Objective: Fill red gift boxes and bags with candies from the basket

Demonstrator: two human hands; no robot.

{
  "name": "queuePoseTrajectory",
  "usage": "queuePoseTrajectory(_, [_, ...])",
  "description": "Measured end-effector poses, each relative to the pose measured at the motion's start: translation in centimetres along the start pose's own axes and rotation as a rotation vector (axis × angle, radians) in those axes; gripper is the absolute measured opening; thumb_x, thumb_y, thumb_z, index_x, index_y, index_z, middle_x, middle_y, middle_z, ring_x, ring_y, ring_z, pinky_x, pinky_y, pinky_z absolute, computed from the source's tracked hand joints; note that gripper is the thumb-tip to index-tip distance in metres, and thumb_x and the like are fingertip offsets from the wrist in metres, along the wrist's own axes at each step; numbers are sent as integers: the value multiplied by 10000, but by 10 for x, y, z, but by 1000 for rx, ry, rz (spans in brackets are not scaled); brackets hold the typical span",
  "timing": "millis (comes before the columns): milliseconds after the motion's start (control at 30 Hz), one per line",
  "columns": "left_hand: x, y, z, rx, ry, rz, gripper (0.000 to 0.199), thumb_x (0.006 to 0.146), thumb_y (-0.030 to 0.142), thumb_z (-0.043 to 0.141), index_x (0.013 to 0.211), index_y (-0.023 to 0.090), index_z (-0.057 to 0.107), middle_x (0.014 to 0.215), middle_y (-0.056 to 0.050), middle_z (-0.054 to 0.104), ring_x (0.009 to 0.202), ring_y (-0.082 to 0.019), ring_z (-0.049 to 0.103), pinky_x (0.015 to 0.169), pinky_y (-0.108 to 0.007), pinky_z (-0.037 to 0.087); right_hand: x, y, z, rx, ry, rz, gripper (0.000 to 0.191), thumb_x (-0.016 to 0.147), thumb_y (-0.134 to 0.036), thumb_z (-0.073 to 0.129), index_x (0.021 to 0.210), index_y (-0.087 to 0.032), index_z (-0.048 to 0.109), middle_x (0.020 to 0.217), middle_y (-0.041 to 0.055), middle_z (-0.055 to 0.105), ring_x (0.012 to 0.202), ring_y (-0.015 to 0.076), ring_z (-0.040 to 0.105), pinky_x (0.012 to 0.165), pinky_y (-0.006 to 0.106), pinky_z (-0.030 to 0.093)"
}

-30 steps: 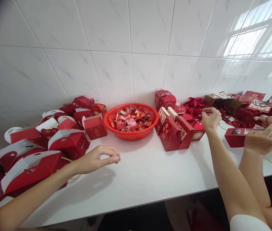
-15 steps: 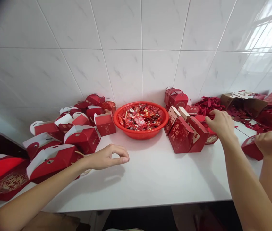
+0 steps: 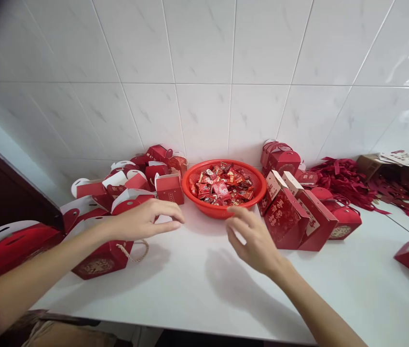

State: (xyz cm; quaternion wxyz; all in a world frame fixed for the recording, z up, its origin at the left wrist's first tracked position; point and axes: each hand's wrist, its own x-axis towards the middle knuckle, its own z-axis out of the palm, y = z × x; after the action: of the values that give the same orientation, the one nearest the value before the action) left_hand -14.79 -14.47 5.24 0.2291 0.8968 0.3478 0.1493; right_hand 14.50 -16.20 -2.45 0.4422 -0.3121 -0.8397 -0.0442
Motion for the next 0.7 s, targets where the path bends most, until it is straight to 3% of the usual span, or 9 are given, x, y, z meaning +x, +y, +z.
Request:
queuePoseTrajectory(100, [-24,-2,-41,117,106,-93,276,937,427,591,987,226,773,981,-20,759,857,-183,678,778,-241,515,-15,0,28,101,-63,2,172,928,-135,514,961,-242,644,1094,124,704,857,227,730,716,371,606])
queuePoseTrajectory(167, [-46,-11,-70,178,268,-217,345,879,526,654,967,219,783,990,4,761,888,-188,669,849,-255,519,-24,0,38,131,-109,19,179,933,-128,496,960,-242,632,1084,125,699,802,219,723,679,363,600])
queuePoseTrajectory(233, [-71,-23,-98,234,470,-402,463,831,611,680,971,180,776,1030,17,758,957,-199,658,952,-310,499,-30,-1,41,143,-145,21,178,937,-126,489,961,-241,621,1083,127,694,779,214,718,663,358,595])
queuePoseTrajectory(333, [-107,-41,-127,244,582,-711,553,780,668,695,1002,166,768,1001,39,769,992,-210,657,1021,-382,475,-35,-2,39,157,-165,29,174,942,-127,488,966,-242,615,1099,130,689,791,216,719,662,357,597])
queuePoseTrajectory(400, [-126,-50,-136,274,574,-851,579,734,685,721,996,171,773,1015,35,777,1021,-231,663,1046,-418,463,-36,-3,38,170,-174,49,170,945,-133,491,971,-246,615,1112,130,688,805,215,724,666,351,600])
queuePoseTrajectory(467, [-139,-58,-135,266,502,-897,651,682,734,719,1013,176,773,1033,27,780,1030,-241,673,1032,-403,479,-37,-5,38,187,-191,61,161,950,-142,494,968,-247,615,1120,129,687,806,211,729,669,341,602])
queuePoseTrajectory(600, [-143,-66,-116,143,313,-812,764,666,802,673,1086,168,751,1067,10,779,1029,-235,692,910,-280,535,-39,-7,42,214,-232,77,162,957,-143,482,941,-239,611,1122,127,685,775,198,731,649,321,598])
queuePoseTrajectory(700, [-131,-60,-100,133,164,-769,617,775,670,710,1112,155,737,1097,-17,775,1001,-227,708,836,-240,548,-40,-7,44,214,-245,101,163,962,-150,476,931,-235,612,1127,125,684,758,190,728,636,309,592])
